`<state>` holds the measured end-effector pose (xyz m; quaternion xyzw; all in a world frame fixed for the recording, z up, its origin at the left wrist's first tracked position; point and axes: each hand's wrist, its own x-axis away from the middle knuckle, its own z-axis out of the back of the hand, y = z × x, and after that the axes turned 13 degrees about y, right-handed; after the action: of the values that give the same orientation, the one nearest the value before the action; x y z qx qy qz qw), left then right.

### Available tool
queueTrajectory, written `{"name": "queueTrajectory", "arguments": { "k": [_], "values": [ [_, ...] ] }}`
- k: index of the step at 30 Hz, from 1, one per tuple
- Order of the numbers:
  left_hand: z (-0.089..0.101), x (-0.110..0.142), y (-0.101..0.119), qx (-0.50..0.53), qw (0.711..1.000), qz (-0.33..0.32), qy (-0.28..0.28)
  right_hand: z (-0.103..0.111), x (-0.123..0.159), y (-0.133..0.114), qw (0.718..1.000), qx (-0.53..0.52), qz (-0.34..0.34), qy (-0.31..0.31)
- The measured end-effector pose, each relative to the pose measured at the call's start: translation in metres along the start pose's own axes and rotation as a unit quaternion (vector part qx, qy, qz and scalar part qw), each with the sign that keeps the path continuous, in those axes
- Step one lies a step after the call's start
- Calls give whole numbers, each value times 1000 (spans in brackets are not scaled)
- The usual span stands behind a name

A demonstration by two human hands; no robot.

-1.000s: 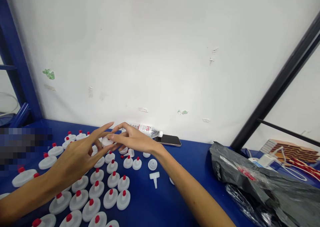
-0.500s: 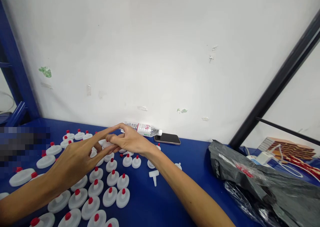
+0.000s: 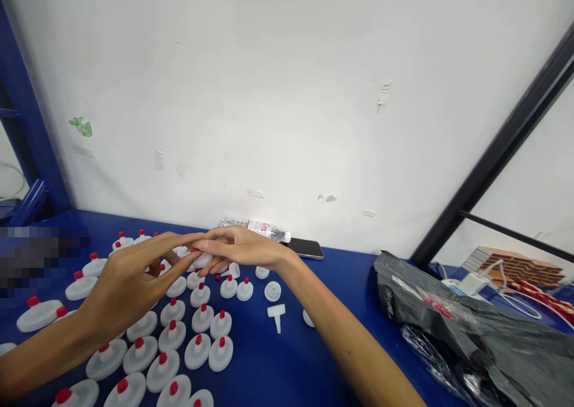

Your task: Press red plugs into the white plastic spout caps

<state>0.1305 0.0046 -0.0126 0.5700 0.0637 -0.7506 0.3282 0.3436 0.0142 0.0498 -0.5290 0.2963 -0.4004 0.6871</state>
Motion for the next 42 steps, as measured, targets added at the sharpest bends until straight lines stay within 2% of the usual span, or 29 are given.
{"name": "queueTrajectory", "arguments": {
  "k": [4, 8, 12, 18, 20, 23, 25, 28, 31, 34, 36, 39, 42],
  "values": [
    [2, -4, 4, 26, 999, 40, -13, 6, 3, -1, 999, 42, 11, 5],
    [4, -6, 10, 53, 995, 83, -20, 9, 4, -1, 992, 107, 55, 24],
    [5, -7, 12, 69, 989, 124, -30, 11, 5, -2, 988, 124, 80, 35],
    [5, -7, 12, 105, 972, 197, -72, 13, 9, -6, 979, 180, 85, 48],
    [6, -8, 12, 108, 970, 208, -68, 14, 11, -10, 976, 191, 88, 51],
    [7, -8, 12, 84, 976, 191, -55, 17, 18, -19, 972, 199, 99, 76],
    [7, -7, 11, 54, 986, 153, -49, 22, 29, -24, 965, 205, 107, 124],
    [7, -4, 9, 30, 994, 95, -44, 32, 56, -28, 949, 219, 92, 207],
    [5, -9, 8, 7, 993, 97, -61, 47, 88, -20, 934, 233, 56, 265],
    [0, -31, 4, -27, 977, 165, -129, 63, 118, -4, 927, 241, -4, 286],
    [-7, -53, -3, -31, 959, 195, -202, 75, 132, 12, 916, 243, -29, 317],
    [-22, -84, -16, -14, 939, 175, -294, 90, 144, 40, 894, 285, -44, 343],
    [-37, -100, -22, -3, 908, 147, -391, 99, 149, 69, 874, 310, -50, 370]
  ]
}}
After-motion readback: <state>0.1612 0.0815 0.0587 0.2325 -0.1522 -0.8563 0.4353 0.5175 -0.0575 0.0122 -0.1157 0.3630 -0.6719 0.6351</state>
